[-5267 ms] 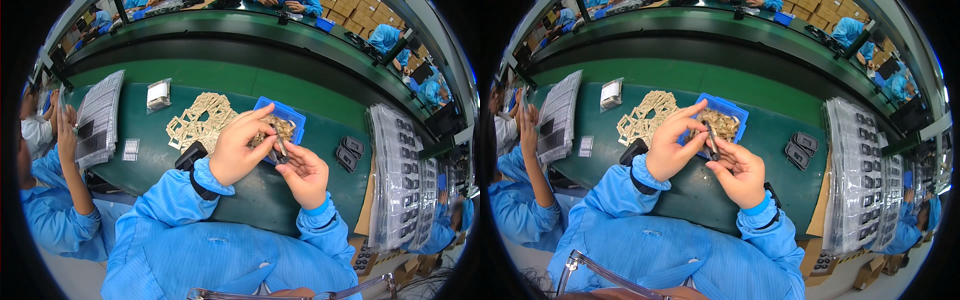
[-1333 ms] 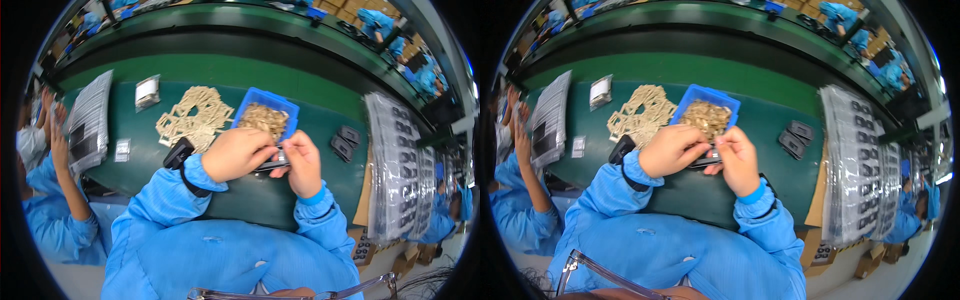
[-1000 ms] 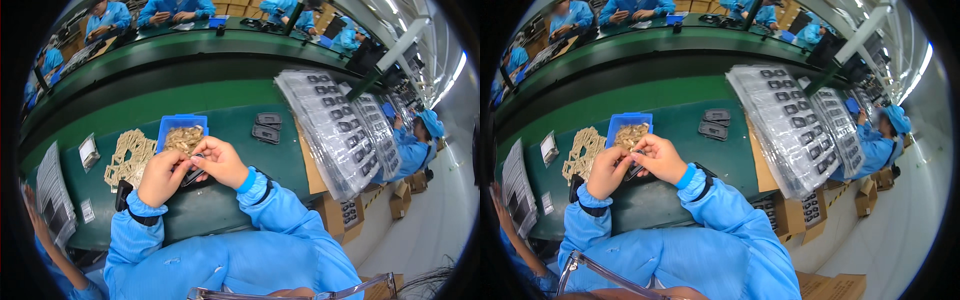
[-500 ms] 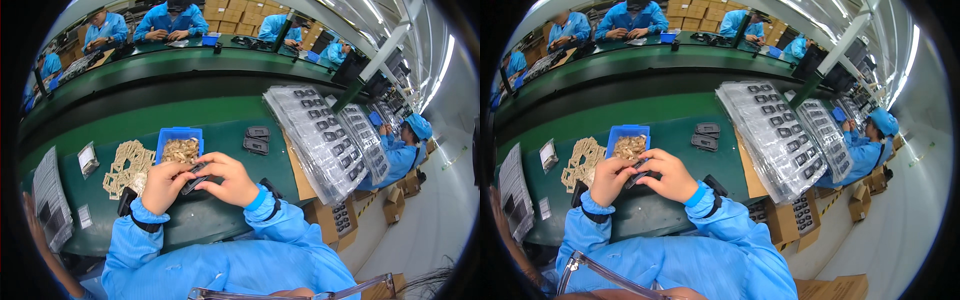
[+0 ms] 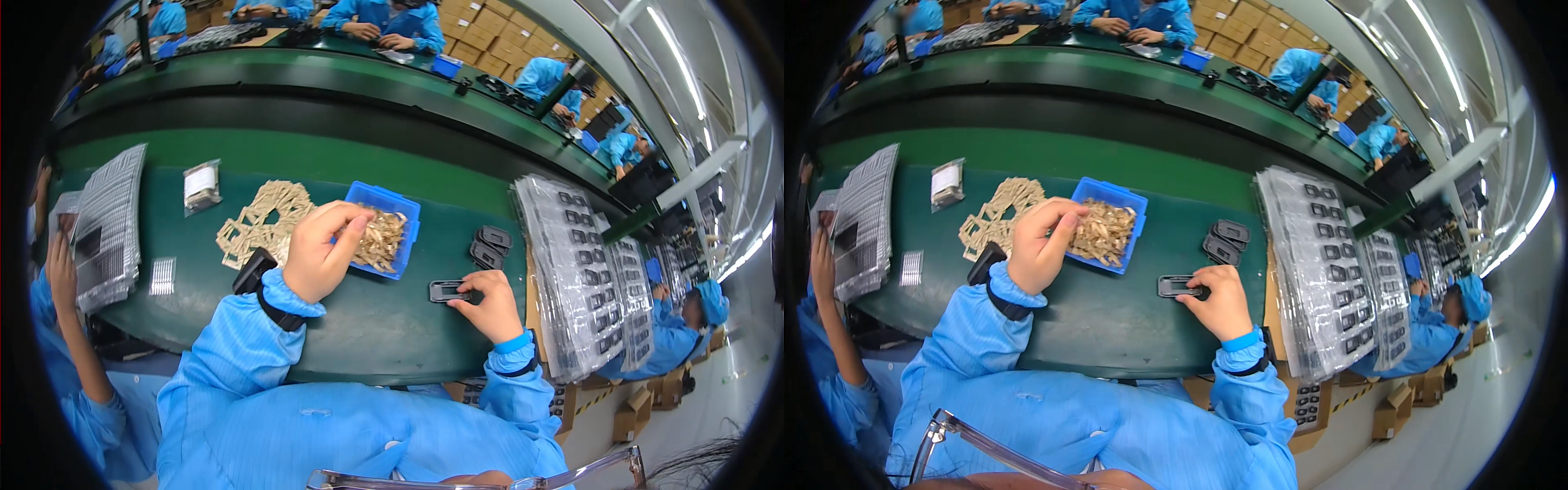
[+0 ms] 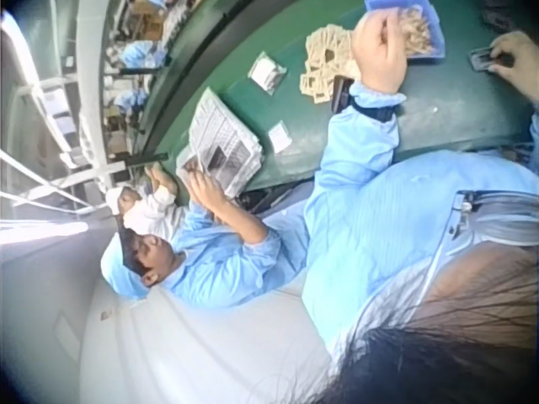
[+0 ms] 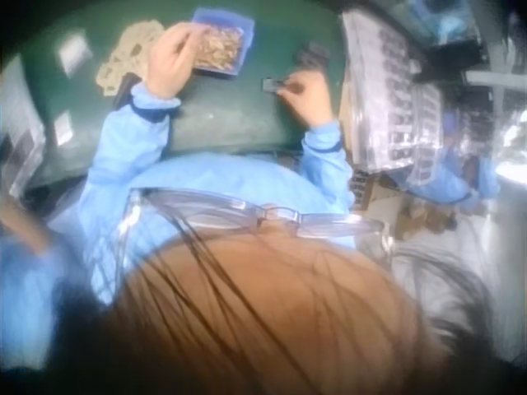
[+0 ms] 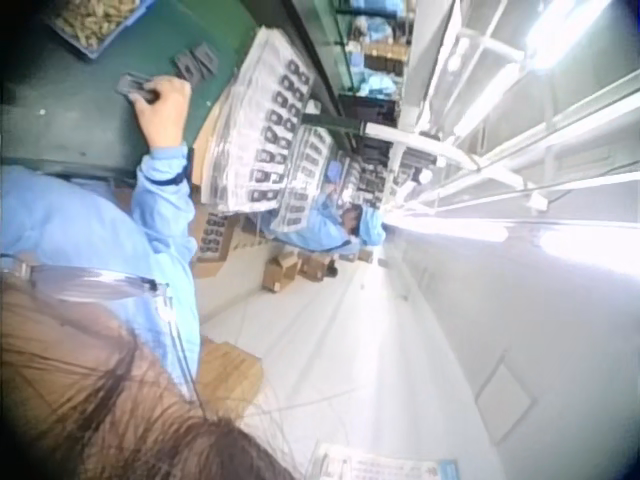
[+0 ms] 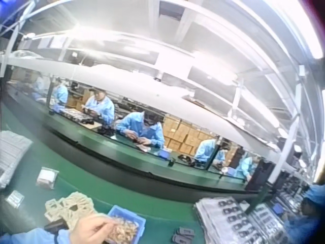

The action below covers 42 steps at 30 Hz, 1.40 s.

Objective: The worker is assembling small plastic and electronic internal components into car key fob housings at an assembly station.

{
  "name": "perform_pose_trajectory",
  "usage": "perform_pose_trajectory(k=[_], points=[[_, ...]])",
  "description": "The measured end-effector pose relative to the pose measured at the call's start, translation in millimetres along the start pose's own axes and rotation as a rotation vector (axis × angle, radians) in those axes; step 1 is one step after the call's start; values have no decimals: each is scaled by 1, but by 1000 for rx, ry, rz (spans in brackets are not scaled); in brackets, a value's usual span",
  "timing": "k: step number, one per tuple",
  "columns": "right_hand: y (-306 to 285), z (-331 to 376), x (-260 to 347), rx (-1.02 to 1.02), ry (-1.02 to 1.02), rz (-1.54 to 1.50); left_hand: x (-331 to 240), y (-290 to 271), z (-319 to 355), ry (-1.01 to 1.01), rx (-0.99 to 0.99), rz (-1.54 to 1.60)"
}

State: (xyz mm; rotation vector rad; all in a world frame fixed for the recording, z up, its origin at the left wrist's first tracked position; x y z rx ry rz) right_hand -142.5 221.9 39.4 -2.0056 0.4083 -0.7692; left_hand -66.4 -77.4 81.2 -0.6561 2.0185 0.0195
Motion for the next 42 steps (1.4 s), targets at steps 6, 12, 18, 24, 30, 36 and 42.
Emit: perform_pose_trajectory(k=[6,12,18,24,30,36,42], points=[[-17,-23,12,-120,-53,54,20,3,-9,118,14,-466],[-46,-66,44,-381,-77,-212,27,14,0,153,67,-653],[2,-78,27,-470,48,-757,38,-50,-23,-94,-95,-870],[35,-66,49,-447,-299,-503,95,-85,-11,-548,274,-1065],[34,-63,49,-429,-228,-578,113,-76,-11,-562,266,-864],[33,-64,54,-402,-246,-618,98,-85,-20,-702,213,-564],[37,-64,54,-389,-249,-636,89,-104,-22,-698,18,-644]])
Point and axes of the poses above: each hand's wrist, its own z-axis away from the middle knuckle, its own y-axis out of the palm, x = y × z, the point moved 6 cm from there along -z, towards the middle knuckle, and after that the axes turned 7 degrees about -y, right-handed, at the moved point
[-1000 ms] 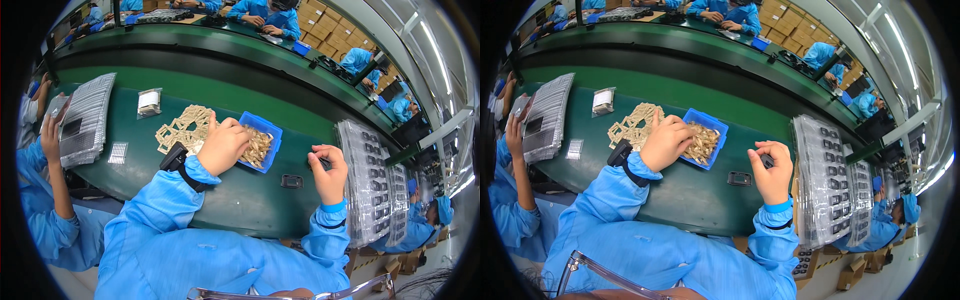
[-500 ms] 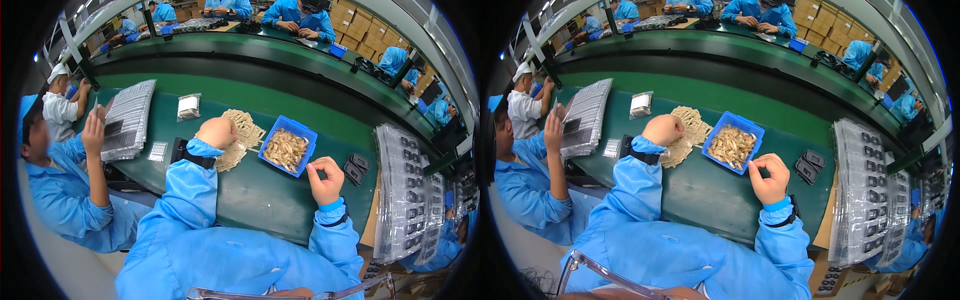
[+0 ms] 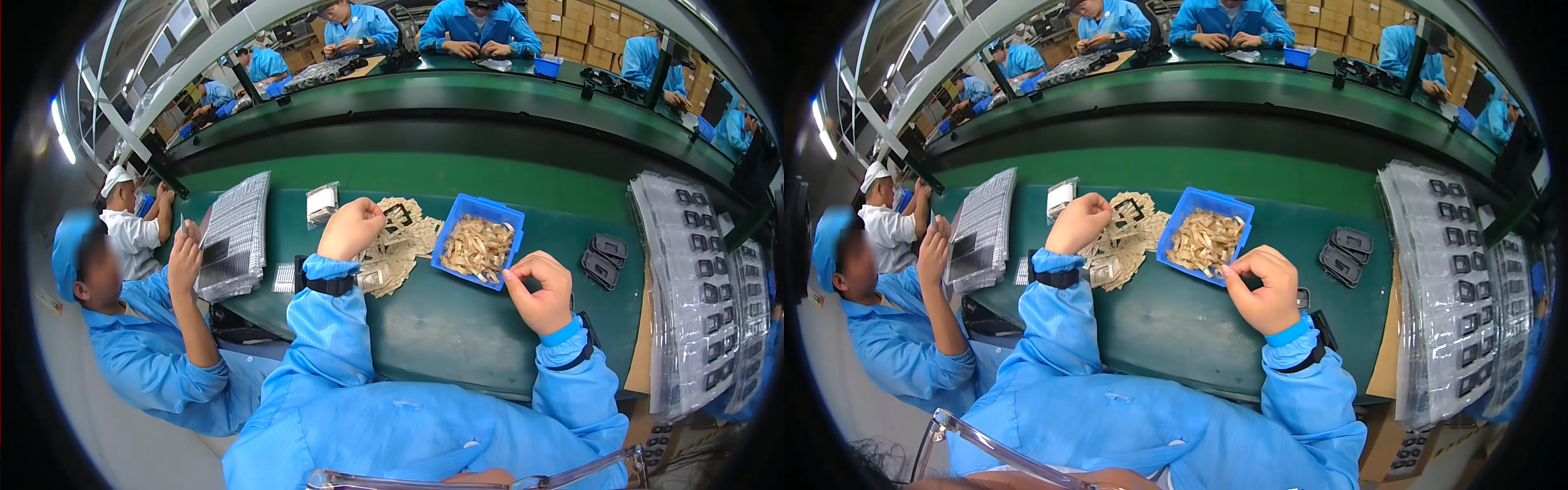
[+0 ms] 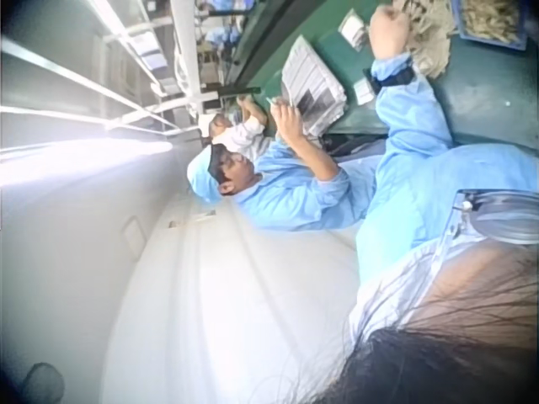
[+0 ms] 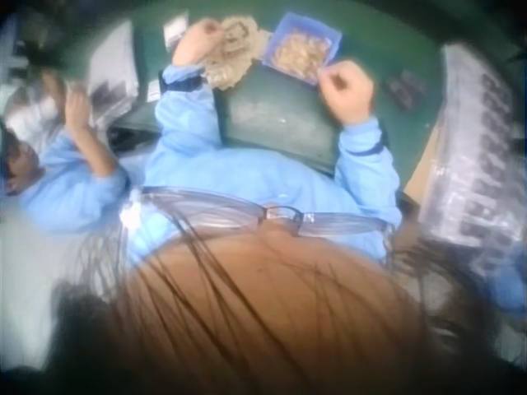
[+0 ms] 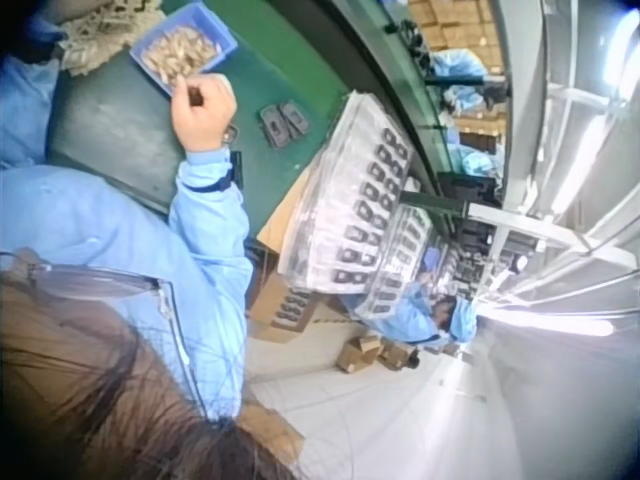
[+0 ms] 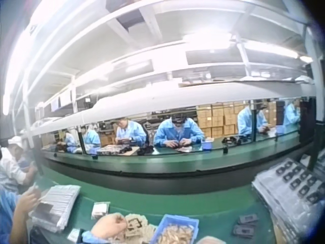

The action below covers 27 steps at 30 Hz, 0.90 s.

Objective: The worker is assembling small plastic and electronic internal components into car key fob housings at an assembly station.

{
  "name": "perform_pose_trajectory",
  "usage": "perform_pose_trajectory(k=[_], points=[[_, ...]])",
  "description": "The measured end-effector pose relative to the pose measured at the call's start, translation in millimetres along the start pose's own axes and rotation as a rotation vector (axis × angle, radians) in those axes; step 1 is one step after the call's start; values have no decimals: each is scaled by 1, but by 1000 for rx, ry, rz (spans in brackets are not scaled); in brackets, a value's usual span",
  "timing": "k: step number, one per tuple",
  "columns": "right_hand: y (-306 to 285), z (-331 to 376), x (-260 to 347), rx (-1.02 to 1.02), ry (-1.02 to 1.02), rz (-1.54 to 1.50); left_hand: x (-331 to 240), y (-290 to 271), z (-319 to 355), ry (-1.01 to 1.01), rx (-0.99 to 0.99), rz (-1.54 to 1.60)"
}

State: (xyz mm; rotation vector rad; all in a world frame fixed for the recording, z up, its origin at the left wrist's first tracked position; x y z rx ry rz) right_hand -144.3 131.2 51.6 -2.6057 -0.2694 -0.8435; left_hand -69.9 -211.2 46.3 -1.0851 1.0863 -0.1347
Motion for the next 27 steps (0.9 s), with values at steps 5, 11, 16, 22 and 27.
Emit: perform_pose_trajectory(k=[5,11,16,22,27], points=[[-1,0,0,14,7,1,-13,-1,9,78,10,-79],[5,1,-1,34,16,12,1,2,4,105,-148,-273],[3,2,-1,38,15,4,-8,-3,10,170,-351,-284],[1,1,-1,52,42,7,-30,-16,21,146,-381,-75],[9,11,-12,-33,434,-380,-65,41,42,342,290,808]])
Point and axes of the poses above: each hand's wrist, its own z-axis away from the middle knuckle, its own y-axis out of the palm, x = y × z, the point moved 6 cm from there along -z, towards the middle knuckle, and after that the axes turned 7 degrees about -y, right-handed, at the moved point
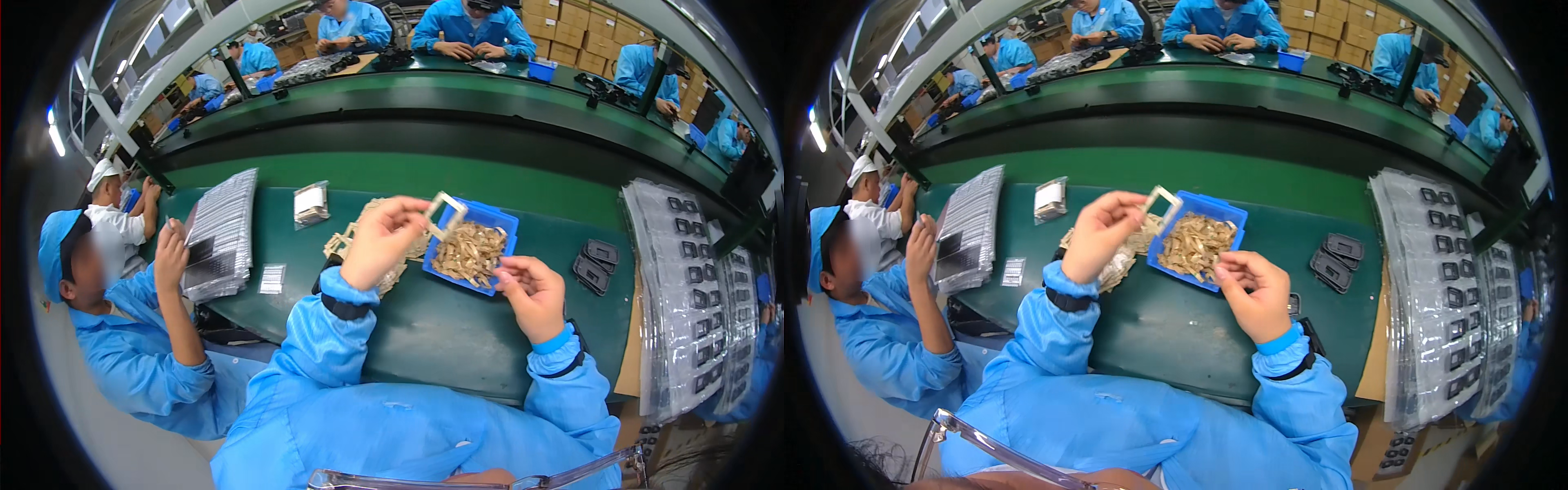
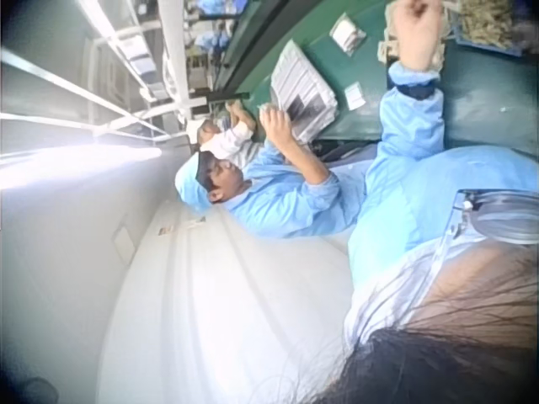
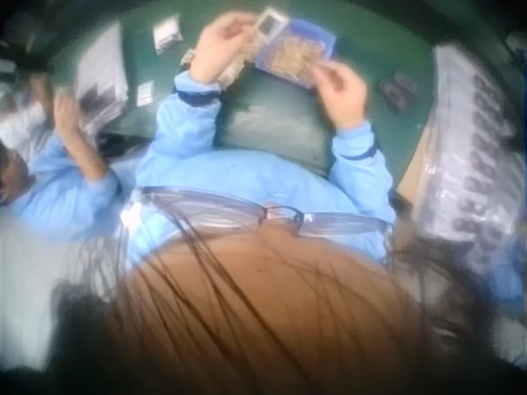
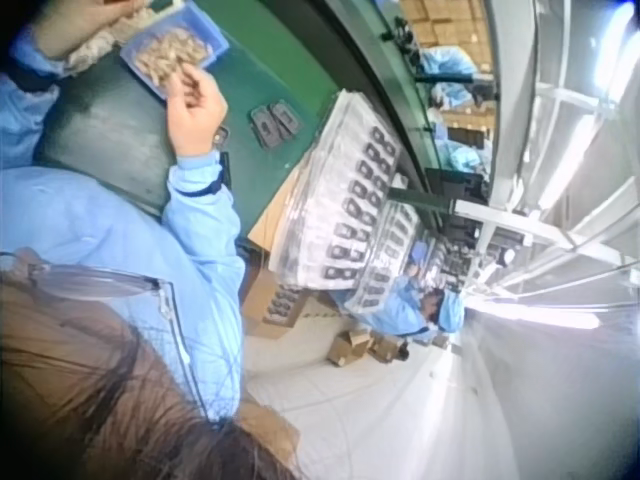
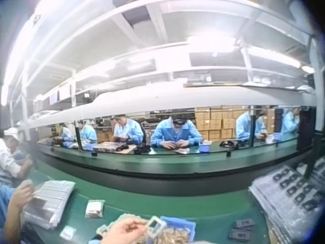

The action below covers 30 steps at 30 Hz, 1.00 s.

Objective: The worker is assembling small plastic and electronic internal components into car key fob housings at an assembly station.

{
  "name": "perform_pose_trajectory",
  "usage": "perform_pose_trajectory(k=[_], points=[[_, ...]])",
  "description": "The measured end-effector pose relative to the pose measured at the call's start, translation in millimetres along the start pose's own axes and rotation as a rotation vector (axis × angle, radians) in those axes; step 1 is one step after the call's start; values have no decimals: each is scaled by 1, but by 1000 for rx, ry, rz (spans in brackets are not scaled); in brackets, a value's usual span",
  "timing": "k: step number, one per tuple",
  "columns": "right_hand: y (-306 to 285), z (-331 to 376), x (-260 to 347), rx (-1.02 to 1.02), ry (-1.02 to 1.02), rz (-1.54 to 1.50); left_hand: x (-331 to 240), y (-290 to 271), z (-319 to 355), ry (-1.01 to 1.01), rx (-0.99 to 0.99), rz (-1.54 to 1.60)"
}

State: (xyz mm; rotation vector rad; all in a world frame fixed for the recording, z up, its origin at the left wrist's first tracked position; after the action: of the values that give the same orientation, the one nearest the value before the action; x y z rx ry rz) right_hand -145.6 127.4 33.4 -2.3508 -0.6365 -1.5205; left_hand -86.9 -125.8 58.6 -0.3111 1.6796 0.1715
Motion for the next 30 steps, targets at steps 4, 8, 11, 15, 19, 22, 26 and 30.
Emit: perform_pose_trajectory(k=[4,8,11,15,19,22,26,30], points=[[1,4,-8,23,97,-182,-10,61,28,18,88,-179],[-3,7,-15,10,146,-191,-16,71,38,145,121,-344],[-4,6,-13,-31,178,-200,-14,73,39,207,90,-318],[-10,6,-18,-44,235,-260,-24,73,39,511,48,-506],[-10,8,-23,-38,285,-332,-34,82,47,777,47,-673],[-2,4,-20,19,250,-392,-36,83,50,784,71,-693],[-7,6,-20,-22,201,-281,-36,90,48,756,86,-653],[0,10,-13,37,43,-40,-38,84,47,681,17,-584]])
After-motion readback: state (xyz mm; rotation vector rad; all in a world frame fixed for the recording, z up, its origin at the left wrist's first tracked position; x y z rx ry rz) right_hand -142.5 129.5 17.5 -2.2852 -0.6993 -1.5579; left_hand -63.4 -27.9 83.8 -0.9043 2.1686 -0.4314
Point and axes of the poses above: each hand's wrist, its own z-axis away from the middle knuckle, its own y-axis out of the palm, x = y × z, the point moved 6 cm from there along -z, towards the middle knuckle, and after that the axes turned 7 degrees about -y, right-handed, at the moved point
